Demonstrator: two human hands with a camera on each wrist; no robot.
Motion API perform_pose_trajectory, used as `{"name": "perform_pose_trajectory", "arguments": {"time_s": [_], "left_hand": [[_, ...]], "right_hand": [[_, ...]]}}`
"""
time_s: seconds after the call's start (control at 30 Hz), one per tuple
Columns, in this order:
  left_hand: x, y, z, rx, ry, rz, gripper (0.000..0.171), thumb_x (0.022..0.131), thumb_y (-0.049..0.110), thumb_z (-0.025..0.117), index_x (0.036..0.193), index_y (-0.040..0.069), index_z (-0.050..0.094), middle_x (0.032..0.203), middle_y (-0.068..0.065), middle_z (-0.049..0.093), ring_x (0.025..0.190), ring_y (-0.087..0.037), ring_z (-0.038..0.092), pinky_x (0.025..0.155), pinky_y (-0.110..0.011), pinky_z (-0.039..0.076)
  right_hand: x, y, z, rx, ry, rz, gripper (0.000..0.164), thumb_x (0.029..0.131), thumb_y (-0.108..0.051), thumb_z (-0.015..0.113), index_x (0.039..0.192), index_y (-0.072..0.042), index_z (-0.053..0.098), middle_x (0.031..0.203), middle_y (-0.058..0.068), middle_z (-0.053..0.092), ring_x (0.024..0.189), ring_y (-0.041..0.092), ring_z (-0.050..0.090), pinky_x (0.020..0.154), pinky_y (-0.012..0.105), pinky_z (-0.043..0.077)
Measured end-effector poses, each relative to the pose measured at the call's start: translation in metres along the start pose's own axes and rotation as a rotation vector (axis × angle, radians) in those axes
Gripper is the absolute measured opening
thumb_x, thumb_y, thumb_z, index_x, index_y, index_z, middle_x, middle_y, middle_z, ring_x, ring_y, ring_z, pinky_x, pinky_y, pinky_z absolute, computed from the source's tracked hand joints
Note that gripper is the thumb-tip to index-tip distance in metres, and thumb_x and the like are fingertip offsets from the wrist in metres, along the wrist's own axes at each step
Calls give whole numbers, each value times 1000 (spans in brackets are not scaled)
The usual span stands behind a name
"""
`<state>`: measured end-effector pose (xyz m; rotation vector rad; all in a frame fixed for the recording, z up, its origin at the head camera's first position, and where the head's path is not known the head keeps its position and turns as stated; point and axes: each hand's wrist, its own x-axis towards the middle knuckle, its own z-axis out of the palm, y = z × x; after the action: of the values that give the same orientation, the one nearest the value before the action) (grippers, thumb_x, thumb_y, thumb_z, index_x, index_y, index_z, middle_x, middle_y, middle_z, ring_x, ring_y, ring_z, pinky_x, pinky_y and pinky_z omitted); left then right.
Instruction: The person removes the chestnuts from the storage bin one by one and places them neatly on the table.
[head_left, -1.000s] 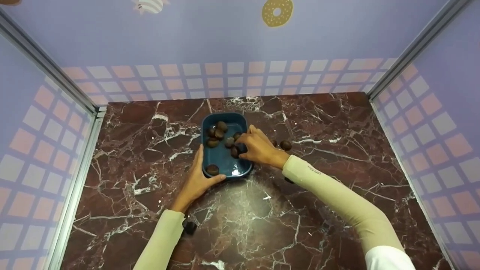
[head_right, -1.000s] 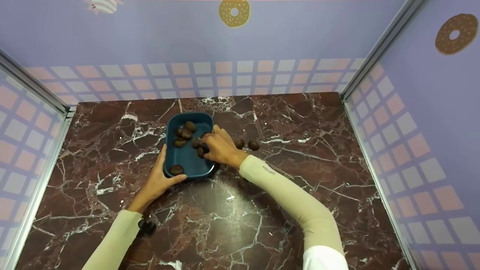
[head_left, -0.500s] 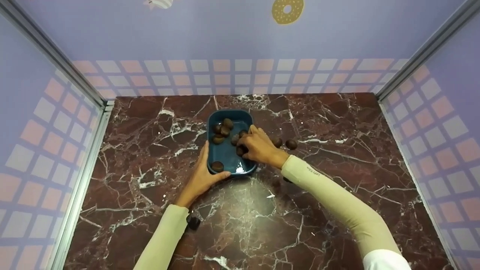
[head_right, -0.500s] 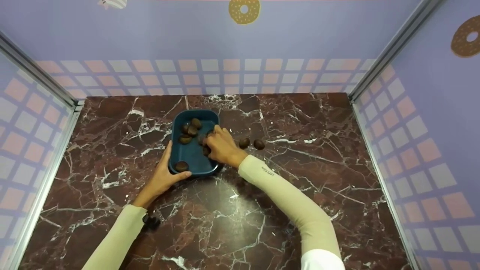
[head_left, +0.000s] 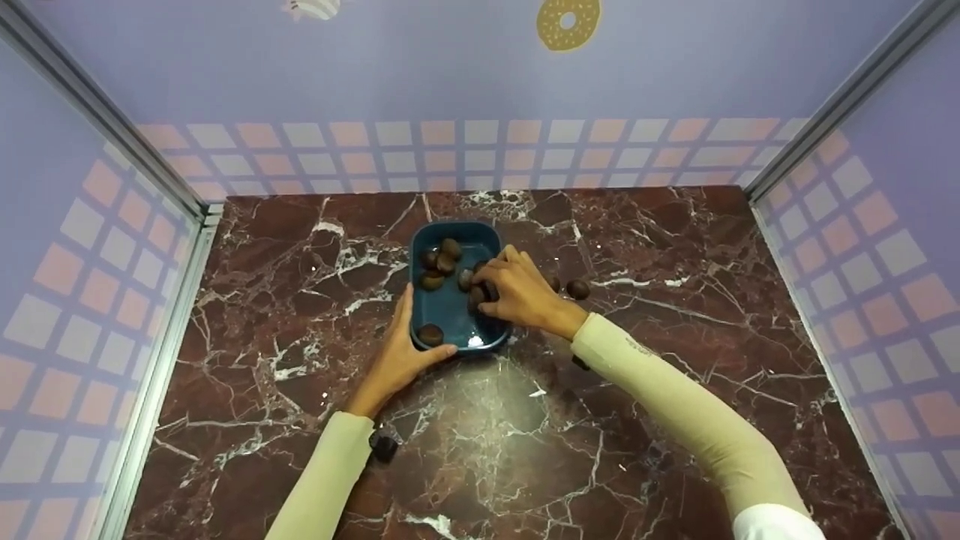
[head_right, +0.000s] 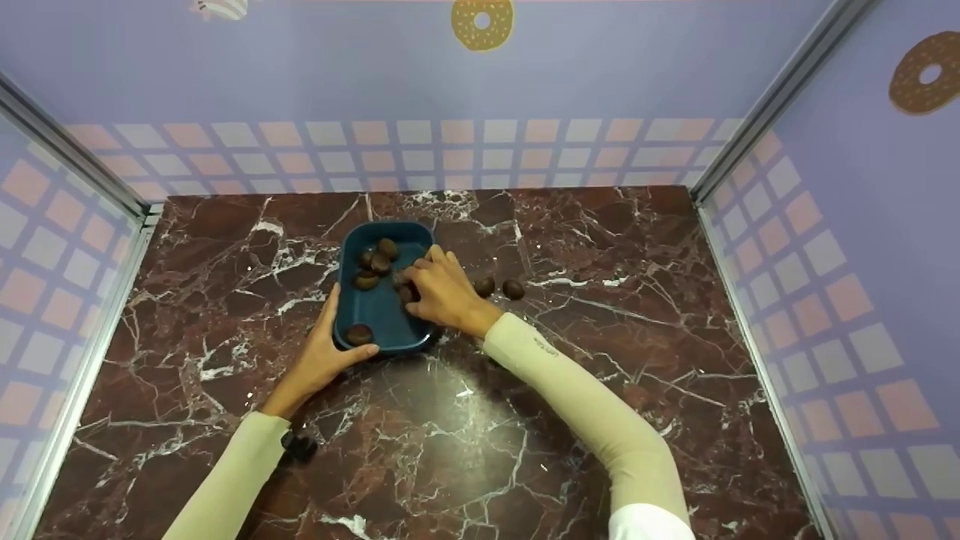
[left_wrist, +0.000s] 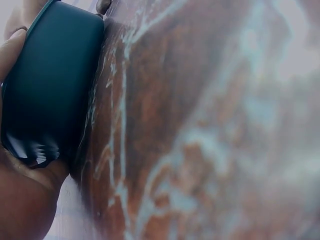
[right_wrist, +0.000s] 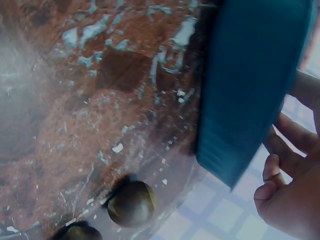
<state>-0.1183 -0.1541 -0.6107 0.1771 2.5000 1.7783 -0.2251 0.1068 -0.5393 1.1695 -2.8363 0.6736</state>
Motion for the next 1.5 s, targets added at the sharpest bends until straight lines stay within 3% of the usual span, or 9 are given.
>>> {"name": "perform_pose_trajectory", "arguments": {"time_s": [0.27, 0.57, 0.73, 1.0, 1.5], "left_hand": [[-7, -4, -2, -7, 14, -8, 133, 88, 37, 96, 179, 15, 2, 185, -16, -1, 170, -38, 5, 131, -68, 16], [-1, 0, 0, 22, 15, 13, 137, 84, 42, 99, 179, 13, 4, 184, -19, 3, 169, -38, 8, 132, -65, 17], [-1, 1, 0, 26, 14, 6, 136, 85, 42, 98, 179, 13, 3, 185, -18, 2, 169, -39, 7, 131, -67, 17], [1, 2, 1, 19, 7, 0, 138, 84, 42, 99, 179, 13, 3, 184, -21, 2, 169, -41, 6, 131, -68, 15], [0, -2, 1, 20, 14, -2, 140, 82, 43, 100, 179, 14, 2, 184, -19, 2, 169, -40, 6, 131, -67, 14]], "right_hand": [[-12, 6, -22, 49, 83, 36, 41, 89, -23, 92, 126, -8, 81, 122, 10, 78, 112, 31, 55, 99, 51, 42], [-44, 37, -43, 82, 170, 106, 43, 84, -23, 95, 120, -4, 80, 116, 15, 78, 113, 34, 58, 103, 53, 46], [-60, 58, -45, 101, 190, 158, 43, 84, -21, 95, 119, -3, 80, 116, 18, 77, 114, 38, 57, 102, 56, 45], [-87, 93, -44, 135, 192, 342, 46, 84, -19, 97, 122, -1, 80, 123, 21, 76, 118, 40, 56, 105, 58, 43], [-126, 134, -43, 128, 202, 455, 44, 86, -14, 94, 123, 4, 79, 125, 26, 75, 126, 46, 57, 112, 64, 41]]}}
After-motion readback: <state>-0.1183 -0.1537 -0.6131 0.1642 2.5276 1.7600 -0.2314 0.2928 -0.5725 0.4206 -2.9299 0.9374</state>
